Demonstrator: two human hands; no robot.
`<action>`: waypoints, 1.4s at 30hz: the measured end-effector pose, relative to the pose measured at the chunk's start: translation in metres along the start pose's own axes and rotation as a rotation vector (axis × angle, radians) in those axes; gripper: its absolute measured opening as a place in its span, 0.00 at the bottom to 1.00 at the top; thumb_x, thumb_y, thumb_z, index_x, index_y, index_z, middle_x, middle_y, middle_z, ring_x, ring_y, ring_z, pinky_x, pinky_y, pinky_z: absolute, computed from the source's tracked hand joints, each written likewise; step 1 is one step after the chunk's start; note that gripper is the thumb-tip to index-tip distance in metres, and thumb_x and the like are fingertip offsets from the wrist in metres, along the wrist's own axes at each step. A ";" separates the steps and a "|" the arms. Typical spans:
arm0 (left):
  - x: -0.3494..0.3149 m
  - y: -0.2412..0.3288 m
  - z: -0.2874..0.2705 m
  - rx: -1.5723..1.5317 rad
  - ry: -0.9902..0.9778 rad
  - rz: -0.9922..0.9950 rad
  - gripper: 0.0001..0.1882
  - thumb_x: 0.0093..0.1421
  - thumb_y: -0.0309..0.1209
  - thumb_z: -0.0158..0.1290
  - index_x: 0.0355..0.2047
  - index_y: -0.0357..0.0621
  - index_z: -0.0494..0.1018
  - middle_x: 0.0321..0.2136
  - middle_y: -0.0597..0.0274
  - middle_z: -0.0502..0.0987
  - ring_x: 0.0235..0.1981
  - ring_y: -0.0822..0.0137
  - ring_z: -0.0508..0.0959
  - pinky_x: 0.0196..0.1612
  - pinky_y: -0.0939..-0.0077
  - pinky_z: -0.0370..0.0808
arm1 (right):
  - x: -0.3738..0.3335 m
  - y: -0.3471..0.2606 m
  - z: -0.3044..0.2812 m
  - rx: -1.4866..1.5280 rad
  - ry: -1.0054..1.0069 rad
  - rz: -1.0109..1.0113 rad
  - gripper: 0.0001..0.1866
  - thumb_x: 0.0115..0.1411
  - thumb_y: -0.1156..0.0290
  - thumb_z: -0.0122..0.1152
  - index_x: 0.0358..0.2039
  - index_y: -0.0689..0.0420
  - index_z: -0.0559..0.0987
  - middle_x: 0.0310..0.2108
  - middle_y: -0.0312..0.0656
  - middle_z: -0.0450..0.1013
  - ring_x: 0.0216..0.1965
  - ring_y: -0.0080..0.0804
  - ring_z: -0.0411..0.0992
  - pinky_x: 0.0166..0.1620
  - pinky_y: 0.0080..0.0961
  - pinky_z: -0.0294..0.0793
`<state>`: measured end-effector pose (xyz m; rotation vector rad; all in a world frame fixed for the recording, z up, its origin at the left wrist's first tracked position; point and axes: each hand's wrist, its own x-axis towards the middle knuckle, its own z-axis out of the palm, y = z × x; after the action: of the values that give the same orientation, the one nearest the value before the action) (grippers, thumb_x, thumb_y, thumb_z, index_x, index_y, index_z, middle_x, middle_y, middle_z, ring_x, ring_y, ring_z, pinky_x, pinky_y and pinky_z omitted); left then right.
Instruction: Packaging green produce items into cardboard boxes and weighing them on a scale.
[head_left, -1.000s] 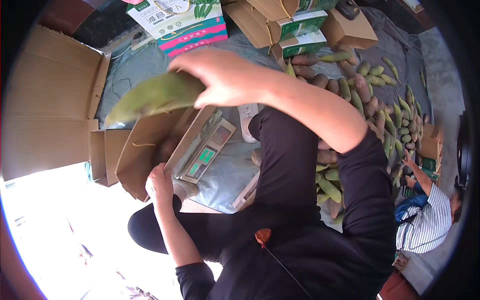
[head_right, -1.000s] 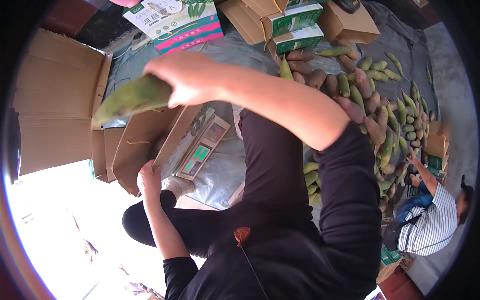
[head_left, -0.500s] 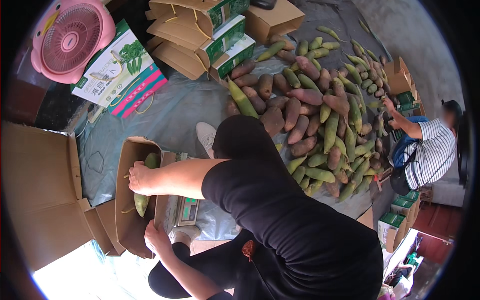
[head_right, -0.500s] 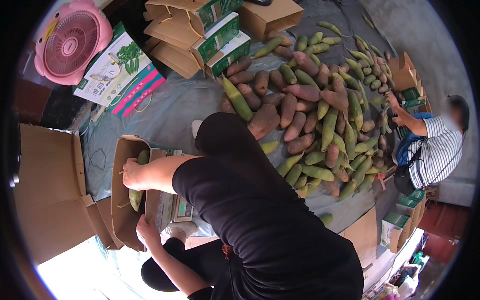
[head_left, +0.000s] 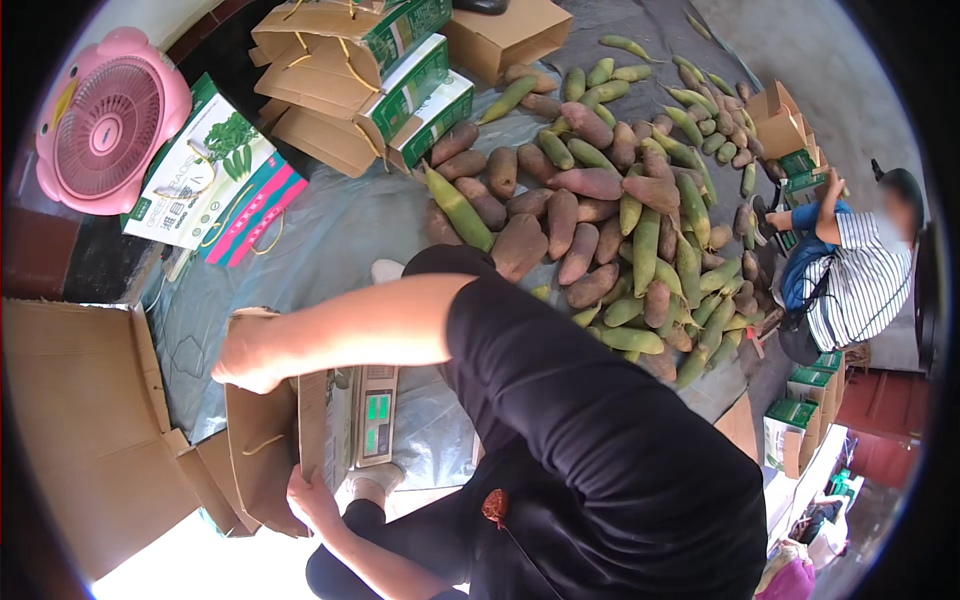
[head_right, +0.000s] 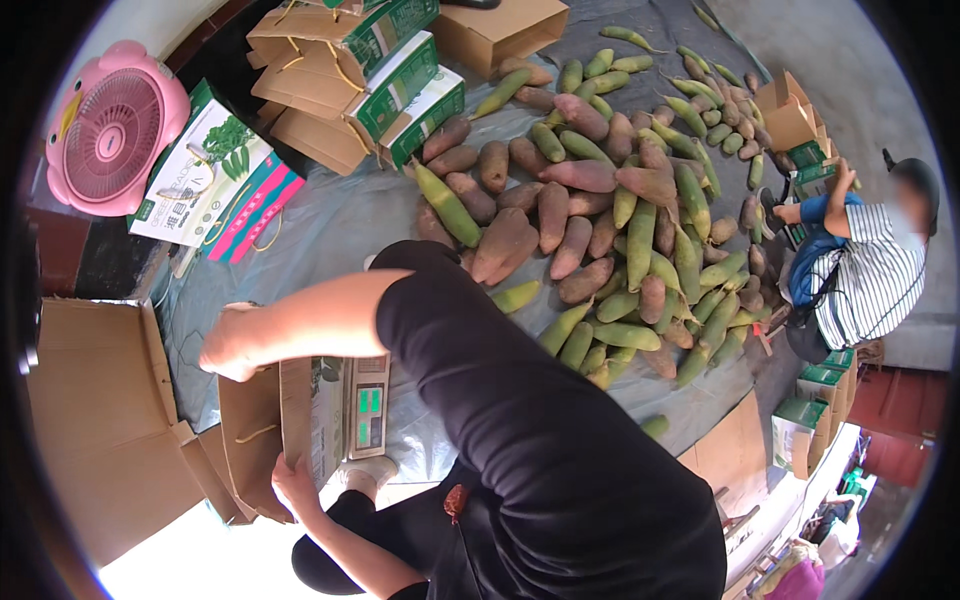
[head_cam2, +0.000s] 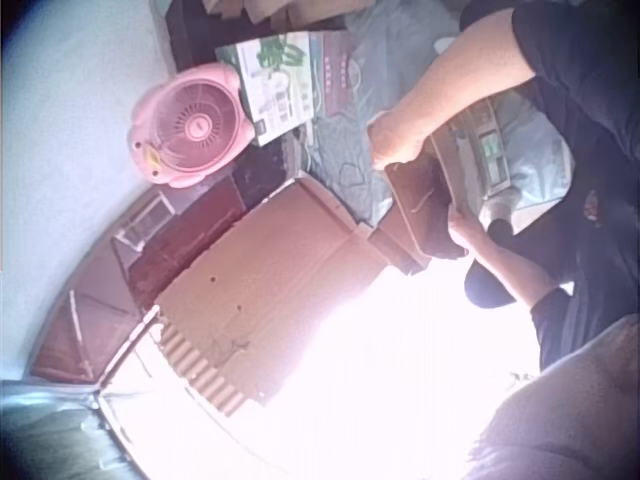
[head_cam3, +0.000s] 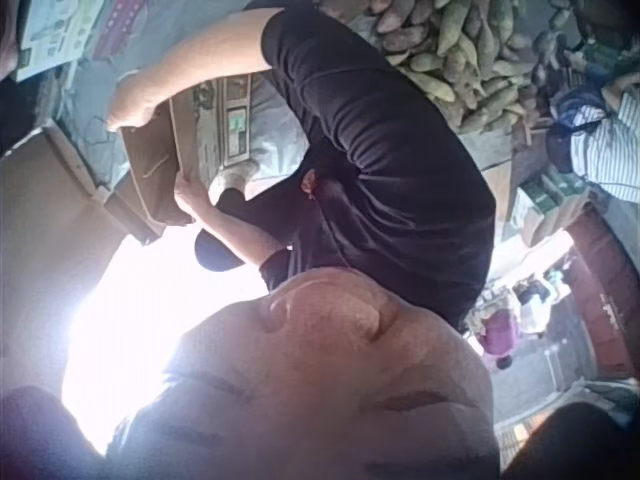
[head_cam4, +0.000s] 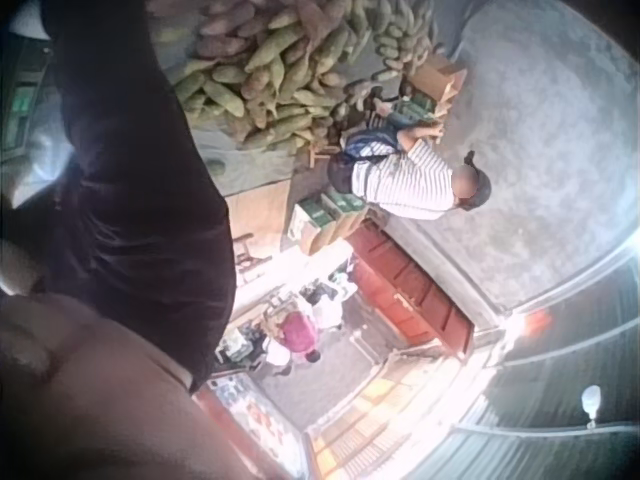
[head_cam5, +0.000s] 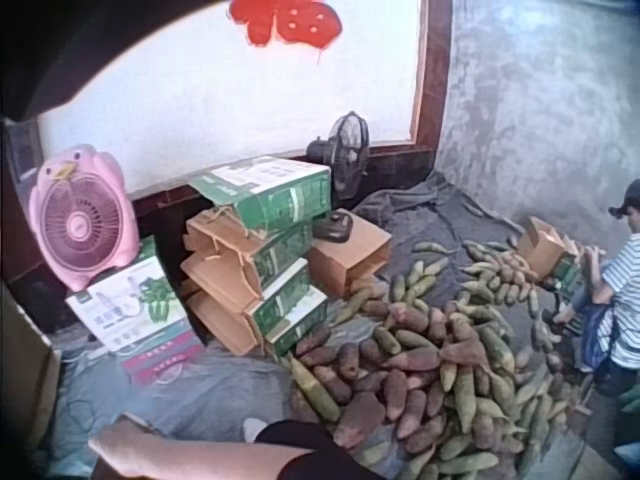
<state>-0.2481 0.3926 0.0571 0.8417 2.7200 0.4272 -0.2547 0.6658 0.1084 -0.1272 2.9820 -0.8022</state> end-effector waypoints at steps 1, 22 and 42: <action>-0.001 0.001 -0.001 0.086 0.010 0.025 0.08 0.49 0.24 0.52 0.31 0.36 0.73 0.25 0.47 0.76 0.29 0.49 0.77 0.33 0.62 0.71 | -0.015 0.010 -0.008 0.061 0.175 -0.069 0.14 0.50 0.66 0.60 0.39 0.52 0.76 0.30 0.44 0.76 0.35 0.45 0.75 0.34 0.42 0.73; 0.006 0.004 0.005 0.097 -0.069 -0.041 0.15 0.50 0.25 0.52 0.40 0.35 0.73 0.31 0.44 0.77 0.33 0.50 0.78 0.39 0.63 0.71 | -0.584 0.159 0.159 -0.680 -0.594 0.951 0.17 0.53 0.68 0.54 0.46 0.46 0.73 0.50 0.33 0.65 0.57 0.33 0.57 0.51 0.39 0.61; 0.006 0.005 0.007 0.040 -0.034 -0.041 0.13 0.52 0.25 0.52 0.38 0.32 0.73 0.29 0.47 0.77 0.31 0.55 0.78 0.38 0.67 0.71 | -0.576 0.211 0.164 -0.608 -0.832 0.747 0.14 0.56 0.64 0.51 0.44 0.40 0.73 0.44 0.28 0.68 0.51 0.29 0.63 0.54 0.43 0.56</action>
<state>-0.2484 0.4013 0.0512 0.7948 2.7174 0.3480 0.3162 0.8194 -0.1237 0.4782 2.0887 0.2197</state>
